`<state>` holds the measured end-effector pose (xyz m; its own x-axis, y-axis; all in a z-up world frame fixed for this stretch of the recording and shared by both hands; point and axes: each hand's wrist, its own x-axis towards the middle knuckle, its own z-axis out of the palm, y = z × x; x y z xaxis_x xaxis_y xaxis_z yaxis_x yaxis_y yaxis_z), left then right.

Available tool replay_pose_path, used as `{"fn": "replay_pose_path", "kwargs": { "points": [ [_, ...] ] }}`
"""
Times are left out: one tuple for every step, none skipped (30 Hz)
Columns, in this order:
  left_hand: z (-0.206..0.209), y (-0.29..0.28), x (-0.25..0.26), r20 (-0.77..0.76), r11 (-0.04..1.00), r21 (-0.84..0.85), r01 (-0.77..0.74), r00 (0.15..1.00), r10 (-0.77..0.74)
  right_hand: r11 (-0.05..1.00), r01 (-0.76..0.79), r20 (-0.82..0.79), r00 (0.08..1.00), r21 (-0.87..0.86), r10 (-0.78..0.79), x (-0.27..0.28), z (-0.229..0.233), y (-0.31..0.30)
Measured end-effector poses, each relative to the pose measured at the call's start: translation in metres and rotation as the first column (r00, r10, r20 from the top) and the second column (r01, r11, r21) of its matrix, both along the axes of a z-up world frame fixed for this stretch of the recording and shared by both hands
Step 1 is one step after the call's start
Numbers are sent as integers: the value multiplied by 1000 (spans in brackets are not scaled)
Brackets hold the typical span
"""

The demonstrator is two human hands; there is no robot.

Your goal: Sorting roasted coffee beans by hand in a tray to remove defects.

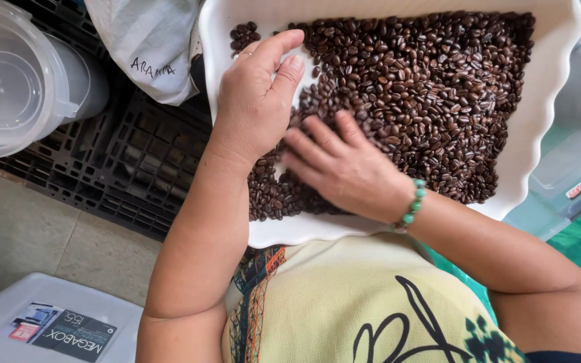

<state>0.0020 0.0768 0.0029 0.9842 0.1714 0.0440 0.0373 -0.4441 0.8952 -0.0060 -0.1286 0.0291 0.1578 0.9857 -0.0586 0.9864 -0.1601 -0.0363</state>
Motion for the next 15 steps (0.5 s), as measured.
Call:
{"fn": "replay_pose_path", "kwargs": {
  "points": [
    [-2, 0, 1, 1, 1000, 13, -5, 1000, 5, 998, 62, 82, 995, 22, -64, 5, 1, -4],
    [-4, -1, 0, -5, 1000, 22, -9, 1000, 9, 991, 123, 156, 979, 45, -129, 9, 2, -10],
    [-2, 0, 1, -14, 1000, 17, -9, 1000, 9, 992, 124, 148, 981, 38, -128, 16, 3, -18],
    [0, 0, 0, -6, 1000, 20, -3, 1000, 3, 983, 181, 217, 959, 35, -184, 21, 4, -26],
    [1, 0, -1, 3, 1000, 24, 3, 1000, -3, 971, 237, 286, 929, 34, -237, 27, 4, -34],
    [2, 0, -2, -5, 1000, 21, 2, 1000, -2, 971, 236, 279, 931, 30, -235, 32, -3, -50],
    [3, 0, -2, -9, 1000, 6, 9, 1000, -9, 957, 289, 289, 914, 32, -285, 36, -10, -66],
    [5, 0, -1, -7, 1000, -7, 16, 1000, -16, 939, 341, 302, 892, 38, -336, 42, -17, -81],
    [2, 1, -1, -9, 1000, -7, 15, 1000, -15, 940, 340, 300, 893, 37, -335, 48, -17, -89],
    [-2, 1, 0, 3, 999, 25, 30, 1000, -30, 919, 390, 160, 905, 61, -395, 54, -16, -97],
    [-5, 1, 0, 15, 997, 57, 45, 999, -46, 894, 442, 18, 896, 79, -444, 59, -16, -105],
    [-5, 1, 0, 14, 997, 55, 48, 999, -49, 893, 444, 18, 894, 76, -447, 64, -16, -108],
    [-6, 1, 1, 9, 997, 57, 56, 998, -56, 878, 465, -13, 884, 110, -467, 69, -17, -111],
    [-6, 1, 1, 4, 996, 58, 61, 998, -62, 863, 485, -43, 874, 142, -484, 74, -16, -114],
    [-5, 0, 1, 3, 996, 56, 63, 998, -63, 862, 487, -42, 873, 139, -486, 76, -18, -115]
  ]
}}
